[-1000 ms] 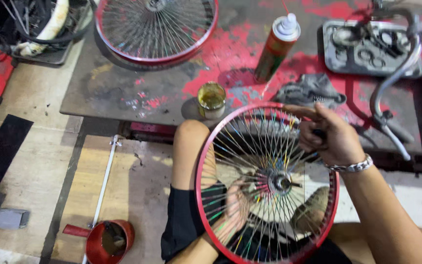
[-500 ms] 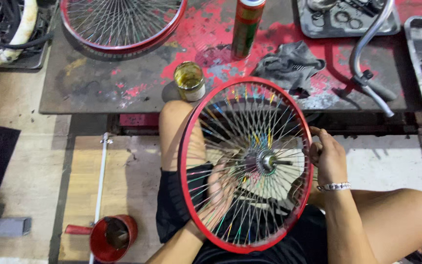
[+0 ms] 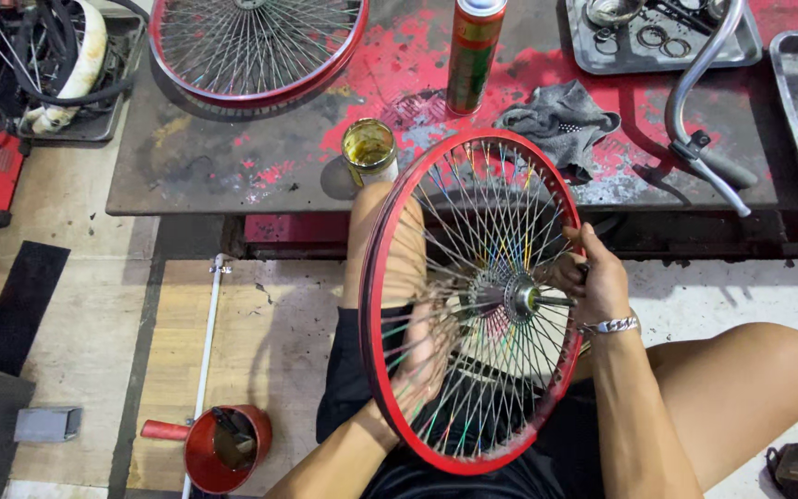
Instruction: The person applies grease to a bicycle wheel hub, places ball bearings into the greased hub by hand, sprays lubricant on components, and inserts a metal axle through the center.
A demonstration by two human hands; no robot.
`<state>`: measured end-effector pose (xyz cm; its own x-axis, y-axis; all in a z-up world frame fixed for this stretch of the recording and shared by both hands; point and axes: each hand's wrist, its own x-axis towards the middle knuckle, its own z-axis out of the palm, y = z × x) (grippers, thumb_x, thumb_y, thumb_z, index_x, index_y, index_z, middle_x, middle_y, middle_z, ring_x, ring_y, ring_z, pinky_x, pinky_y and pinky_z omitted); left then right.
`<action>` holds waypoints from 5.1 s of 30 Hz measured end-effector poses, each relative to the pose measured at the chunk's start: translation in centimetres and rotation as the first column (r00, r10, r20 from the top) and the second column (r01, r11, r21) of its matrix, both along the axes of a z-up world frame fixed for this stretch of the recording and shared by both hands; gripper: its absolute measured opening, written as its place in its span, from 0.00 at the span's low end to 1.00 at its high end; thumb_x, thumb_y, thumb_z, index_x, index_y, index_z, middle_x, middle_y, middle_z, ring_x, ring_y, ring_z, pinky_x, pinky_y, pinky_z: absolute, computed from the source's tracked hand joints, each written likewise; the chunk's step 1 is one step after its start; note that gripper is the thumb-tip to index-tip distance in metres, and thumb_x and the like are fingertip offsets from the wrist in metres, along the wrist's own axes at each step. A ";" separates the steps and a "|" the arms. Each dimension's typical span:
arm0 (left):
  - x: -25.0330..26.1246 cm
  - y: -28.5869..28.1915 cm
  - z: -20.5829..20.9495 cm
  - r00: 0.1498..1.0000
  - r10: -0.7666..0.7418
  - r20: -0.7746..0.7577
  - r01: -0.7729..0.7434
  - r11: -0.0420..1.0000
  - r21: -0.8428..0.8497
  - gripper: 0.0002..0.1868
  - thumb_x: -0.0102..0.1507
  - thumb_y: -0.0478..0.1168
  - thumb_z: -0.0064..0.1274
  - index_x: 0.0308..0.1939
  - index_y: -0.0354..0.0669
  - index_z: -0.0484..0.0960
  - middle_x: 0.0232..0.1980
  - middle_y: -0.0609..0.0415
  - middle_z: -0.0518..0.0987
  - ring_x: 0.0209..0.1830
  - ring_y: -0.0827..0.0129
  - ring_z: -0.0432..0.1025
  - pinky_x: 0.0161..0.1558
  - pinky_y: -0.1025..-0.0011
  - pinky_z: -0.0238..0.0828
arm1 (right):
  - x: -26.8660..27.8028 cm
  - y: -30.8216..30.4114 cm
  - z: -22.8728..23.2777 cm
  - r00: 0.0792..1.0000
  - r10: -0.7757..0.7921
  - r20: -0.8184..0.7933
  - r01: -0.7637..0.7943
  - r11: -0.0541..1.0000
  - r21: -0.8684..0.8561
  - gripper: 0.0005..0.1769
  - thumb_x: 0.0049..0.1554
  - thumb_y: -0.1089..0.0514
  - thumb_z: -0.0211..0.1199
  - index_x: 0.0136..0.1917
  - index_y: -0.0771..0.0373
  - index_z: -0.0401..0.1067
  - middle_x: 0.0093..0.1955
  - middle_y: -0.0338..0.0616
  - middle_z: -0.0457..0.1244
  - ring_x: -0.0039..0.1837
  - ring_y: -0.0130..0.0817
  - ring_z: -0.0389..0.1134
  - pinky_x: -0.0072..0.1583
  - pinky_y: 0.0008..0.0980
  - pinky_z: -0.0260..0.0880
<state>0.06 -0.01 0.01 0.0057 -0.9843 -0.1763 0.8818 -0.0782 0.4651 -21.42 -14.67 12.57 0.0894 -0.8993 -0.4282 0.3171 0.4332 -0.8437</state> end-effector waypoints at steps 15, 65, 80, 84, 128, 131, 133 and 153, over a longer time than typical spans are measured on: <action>10.3 7.6 9.4 0.433 -0.025 0.901 0.301 0.946 -0.118 0.23 0.70 0.42 0.51 0.69 0.48 0.72 0.64 0.50 0.75 0.59 0.62 0.73 0.61 0.65 0.71 | 3.5 5.4 12.4 0.978 0.158 -0.135 -0.192 0.932 -0.306 0.29 0.67 0.47 0.50 0.72 0.70 0.61 0.29 0.33 0.50 0.31 0.22 0.47 0.34 0.24 0.45; 12.4 -16.6 16.3 0.013 0.493 0.870 -0.270 0.839 -0.472 0.65 0.50 0.50 0.78 0.79 0.39 0.48 0.60 0.38 0.78 0.61 0.50 0.77 0.64 0.56 0.72 | -2.0 3.1 22.5 0.842 -0.270 -0.466 -0.214 0.626 -0.750 0.33 0.71 0.46 0.39 0.84 0.59 0.44 0.28 0.29 0.48 0.31 0.22 0.47 0.70 0.37 0.67; 6.8 -17.3 27.6 0.223 0.586 0.779 0.065 0.788 -0.612 0.66 0.51 0.52 0.75 0.80 0.35 0.46 0.72 0.35 0.73 0.72 0.51 0.72 0.72 0.59 0.69 | 5.0 -9.8 27.3 0.542 0.603 -0.585 -0.811 0.557 -0.177 0.48 0.49 0.52 0.47 0.84 0.55 0.52 0.23 0.33 0.49 0.27 0.26 0.48 0.33 0.24 0.49; 6.6 -17.7 27.4 0.299 0.536 0.790 0.091 0.808 -0.583 0.65 0.51 0.52 0.74 0.81 0.36 0.47 0.71 0.36 0.74 0.71 0.52 0.73 0.71 0.60 0.70 | 4.9 -10.5 25.8 0.536 0.701 -0.470 -0.840 0.499 -0.214 0.48 0.51 0.51 0.47 0.85 0.57 0.50 0.23 0.33 0.50 0.27 0.25 0.49 0.40 0.26 0.56; 8.7 -17.3 26.9 0.522 0.518 0.677 -0.116 0.830 -0.545 0.61 0.51 0.48 0.74 0.77 0.38 0.49 0.60 0.39 0.80 0.58 0.59 0.78 0.59 0.64 0.76 | 7.3 -6.2 28.3 0.125 0.235 -0.964 -0.914 0.405 -0.020 0.51 0.48 0.57 0.58 0.82 0.43 0.44 0.35 0.44 0.74 0.38 0.40 0.73 0.49 0.35 0.76; 9.3 -17.6 26.1 0.627 0.520 0.579 -0.233 0.836 -0.497 0.60 0.49 0.47 0.74 0.76 0.38 0.52 0.59 0.40 0.80 0.57 0.60 0.79 0.57 0.63 0.79 | 6.0 -6.8 27.5 0.331 0.123 -0.936 -0.942 -0.019 -0.335 0.26 0.58 0.58 0.59 0.70 0.60 0.72 0.50 0.53 0.74 0.50 0.39 0.77 0.55 0.33 0.74; 10.8 -18.6 24.3 0.543 0.568 0.618 -0.318 0.821 -0.475 0.60 0.49 0.46 0.73 0.76 0.39 0.51 0.60 0.40 0.80 0.57 0.60 0.79 0.58 0.63 0.77 | 5.2 -6.2 26.9 0.327 0.080 -0.942 -0.907 0.307 -0.288 0.18 0.56 0.56 0.60 0.58 0.60 0.78 0.44 0.46 0.76 0.46 0.35 0.77 0.50 0.31 0.76; 6.7 -3.9 20.3 0.015 0.229 0.973 -0.024 0.973 -0.229 0.21 0.55 0.43 0.65 0.48 0.35 0.81 0.44 0.47 0.80 0.39 0.61 0.77 0.37 0.66 0.75 | -0.1 11.2 16.4 0.863 -0.430 -0.265 0.245 0.815 -0.526 0.30 0.66 0.58 0.45 0.76 0.79 0.61 0.28 0.32 0.49 0.30 0.20 0.45 0.35 0.22 0.44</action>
